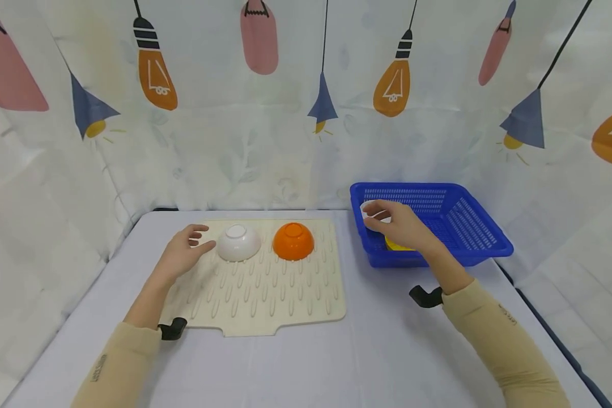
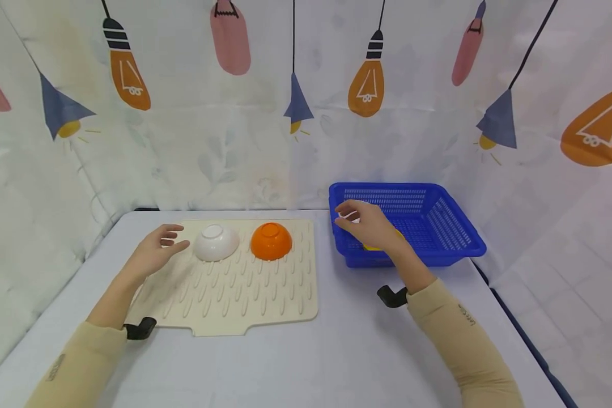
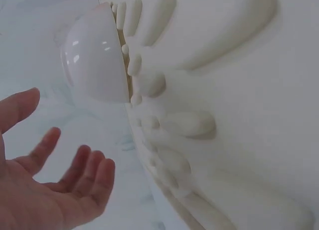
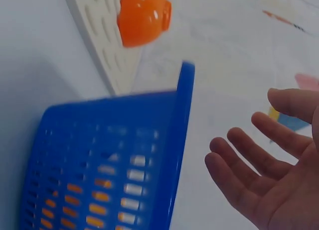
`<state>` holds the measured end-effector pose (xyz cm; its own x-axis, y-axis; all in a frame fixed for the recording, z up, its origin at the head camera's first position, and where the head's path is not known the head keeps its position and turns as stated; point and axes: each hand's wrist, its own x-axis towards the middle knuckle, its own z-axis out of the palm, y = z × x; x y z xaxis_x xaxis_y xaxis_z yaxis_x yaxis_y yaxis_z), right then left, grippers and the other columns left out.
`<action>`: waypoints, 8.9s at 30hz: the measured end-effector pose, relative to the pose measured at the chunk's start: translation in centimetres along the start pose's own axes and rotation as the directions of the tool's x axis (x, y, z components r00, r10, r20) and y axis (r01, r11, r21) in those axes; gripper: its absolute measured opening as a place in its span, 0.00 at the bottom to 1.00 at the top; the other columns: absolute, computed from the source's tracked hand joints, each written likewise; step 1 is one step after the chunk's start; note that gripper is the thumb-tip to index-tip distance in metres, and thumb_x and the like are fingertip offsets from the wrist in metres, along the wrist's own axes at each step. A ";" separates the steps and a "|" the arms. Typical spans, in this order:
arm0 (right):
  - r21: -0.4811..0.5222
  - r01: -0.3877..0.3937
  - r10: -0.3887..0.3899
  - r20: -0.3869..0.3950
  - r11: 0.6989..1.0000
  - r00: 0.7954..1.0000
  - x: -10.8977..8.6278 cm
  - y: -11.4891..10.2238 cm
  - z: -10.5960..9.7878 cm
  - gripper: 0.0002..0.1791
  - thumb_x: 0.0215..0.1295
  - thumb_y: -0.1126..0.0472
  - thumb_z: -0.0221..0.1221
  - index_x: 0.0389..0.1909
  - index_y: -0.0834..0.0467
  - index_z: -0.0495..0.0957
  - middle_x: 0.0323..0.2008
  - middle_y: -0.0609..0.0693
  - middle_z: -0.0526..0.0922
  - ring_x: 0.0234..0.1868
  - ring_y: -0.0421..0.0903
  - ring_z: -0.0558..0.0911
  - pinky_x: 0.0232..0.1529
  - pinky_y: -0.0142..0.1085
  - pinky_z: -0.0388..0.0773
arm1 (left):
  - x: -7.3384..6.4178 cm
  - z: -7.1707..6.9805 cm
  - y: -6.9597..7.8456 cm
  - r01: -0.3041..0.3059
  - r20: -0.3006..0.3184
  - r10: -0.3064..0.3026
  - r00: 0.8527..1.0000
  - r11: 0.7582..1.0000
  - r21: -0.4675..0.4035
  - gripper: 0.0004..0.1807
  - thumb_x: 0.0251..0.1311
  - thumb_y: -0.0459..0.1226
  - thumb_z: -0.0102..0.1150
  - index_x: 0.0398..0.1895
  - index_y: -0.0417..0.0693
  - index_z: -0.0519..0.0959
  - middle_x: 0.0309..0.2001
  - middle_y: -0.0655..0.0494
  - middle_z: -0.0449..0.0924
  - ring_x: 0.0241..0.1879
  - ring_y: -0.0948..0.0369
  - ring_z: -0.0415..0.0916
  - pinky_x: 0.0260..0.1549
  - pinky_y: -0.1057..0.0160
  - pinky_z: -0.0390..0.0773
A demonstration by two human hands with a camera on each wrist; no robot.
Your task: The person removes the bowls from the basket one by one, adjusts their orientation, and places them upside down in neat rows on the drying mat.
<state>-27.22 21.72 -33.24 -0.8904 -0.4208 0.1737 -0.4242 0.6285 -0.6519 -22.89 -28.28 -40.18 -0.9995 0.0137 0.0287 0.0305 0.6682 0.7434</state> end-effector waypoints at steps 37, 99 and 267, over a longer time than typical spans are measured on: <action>-0.070 -0.285 0.292 0.157 0.956 0.943 -1.2 6.0 -6.3 0.28 0.78 0.49 0.55 0.68 0.64 0.71 0.63 0.68 0.74 0.57 0.66 0.77 0.58 0.59 0.77 | 0.8 -3.5 -6.9 0.261 0.191 -0.250 0.949 0.965 -0.034 0.36 0.61 0.23 0.56 0.72 0.21 0.58 0.65 0.26 0.65 0.51 0.48 0.74 0.39 0.64 0.81; 0.085 -0.521 0.477 0.296 0.850 0.827 -1.2 13.1 -5.7 0.34 0.67 0.69 0.56 0.73 0.66 0.61 0.63 0.70 0.67 0.52 0.59 0.76 0.55 0.48 0.82 | 1.3 -4.2 -7.1 0.284 0.245 -0.266 0.932 0.958 -0.041 0.40 0.50 0.19 0.62 0.70 0.22 0.60 0.59 0.30 0.69 0.41 0.56 0.77 0.36 0.60 0.83; 0.614 -0.491 0.281 0.411 0.618 0.867 2.9 -2.4 10.7 0.28 0.72 0.69 0.57 0.71 0.57 0.67 0.58 0.63 0.78 0.49 0.56 0.83 0.45 0.49 0.86 | 0.2 -3.3 -0.5 0.086 0.081 -0.108 0.991 0.968 0.235 0.33 0.75 0.49 0.53 0.71 0.35 0.66 0.64 0.27 0.68 0.61 0.30 0.67 0.53 0.34 0.73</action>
<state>-27.06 12.00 -39.10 -0.8233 -0.4576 -0.3357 0.2762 0.1936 -0.9414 -23.11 -31.01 -38.33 -0.9944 0.0016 -0.1060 -0.0589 0.8228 0.5653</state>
